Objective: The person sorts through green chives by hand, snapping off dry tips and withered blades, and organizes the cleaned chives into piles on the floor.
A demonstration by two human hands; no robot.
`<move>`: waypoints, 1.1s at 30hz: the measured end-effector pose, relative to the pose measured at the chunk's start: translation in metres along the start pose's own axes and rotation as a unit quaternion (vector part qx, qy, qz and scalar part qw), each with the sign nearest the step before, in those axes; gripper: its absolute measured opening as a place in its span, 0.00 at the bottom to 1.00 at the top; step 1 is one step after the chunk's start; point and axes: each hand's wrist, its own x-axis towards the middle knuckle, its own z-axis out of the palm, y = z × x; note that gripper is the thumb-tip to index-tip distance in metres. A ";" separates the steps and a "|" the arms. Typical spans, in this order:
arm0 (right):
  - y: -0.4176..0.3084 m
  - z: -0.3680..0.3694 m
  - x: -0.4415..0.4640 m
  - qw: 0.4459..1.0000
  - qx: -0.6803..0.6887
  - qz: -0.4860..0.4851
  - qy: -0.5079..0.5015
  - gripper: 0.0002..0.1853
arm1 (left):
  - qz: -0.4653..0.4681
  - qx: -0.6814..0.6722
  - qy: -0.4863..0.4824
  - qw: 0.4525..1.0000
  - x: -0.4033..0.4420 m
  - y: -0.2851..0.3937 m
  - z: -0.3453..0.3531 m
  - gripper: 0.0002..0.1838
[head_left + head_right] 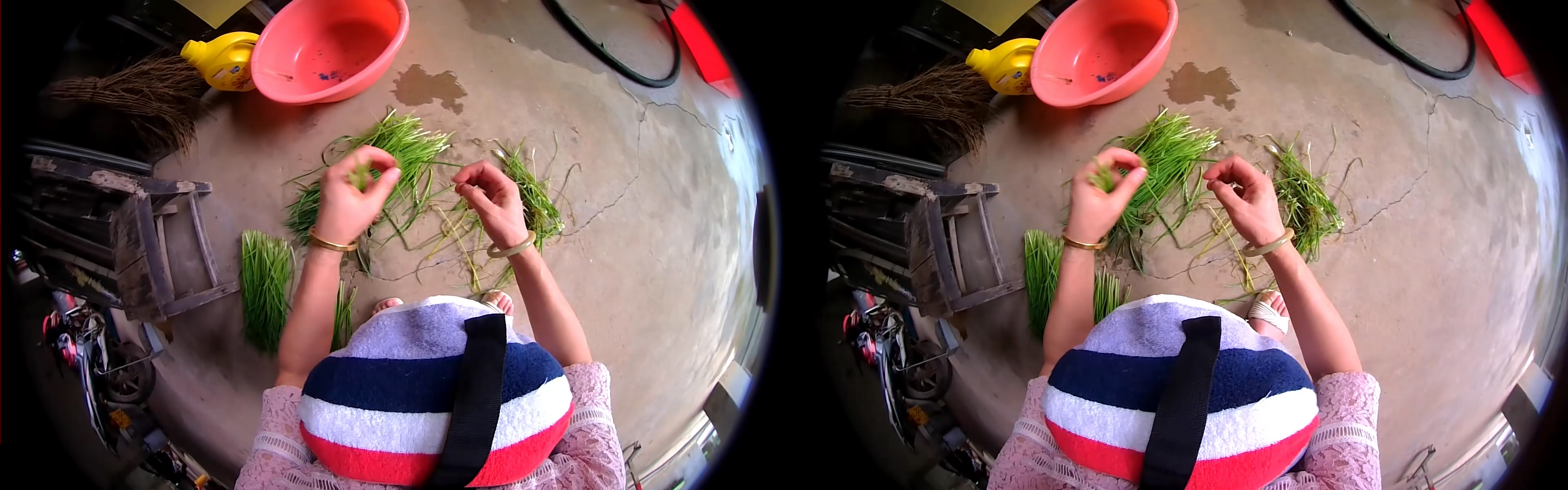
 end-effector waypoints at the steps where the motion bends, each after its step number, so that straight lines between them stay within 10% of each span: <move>1: -0.001 0.002 0.000 1.000 -0.025 0.011 -0.015 0.05 | -0.028 0.016 0.014 0.999 0.001 0.000 -0.008 0.04; 17: -0.012 0.057 0.016 0.916 -0.313 -0.246 0.055 0.05 | -0.006 -0.045 0.091 0.995 -0.002 -0.007 -0.002 0.05; 33: 0.073 -0.024 -0.025 0.910 -0.411 -0.061 -0.004 0.02 | 0.025 -0.292 0.250 0.923 -0.027 0.011 -0.127 0.04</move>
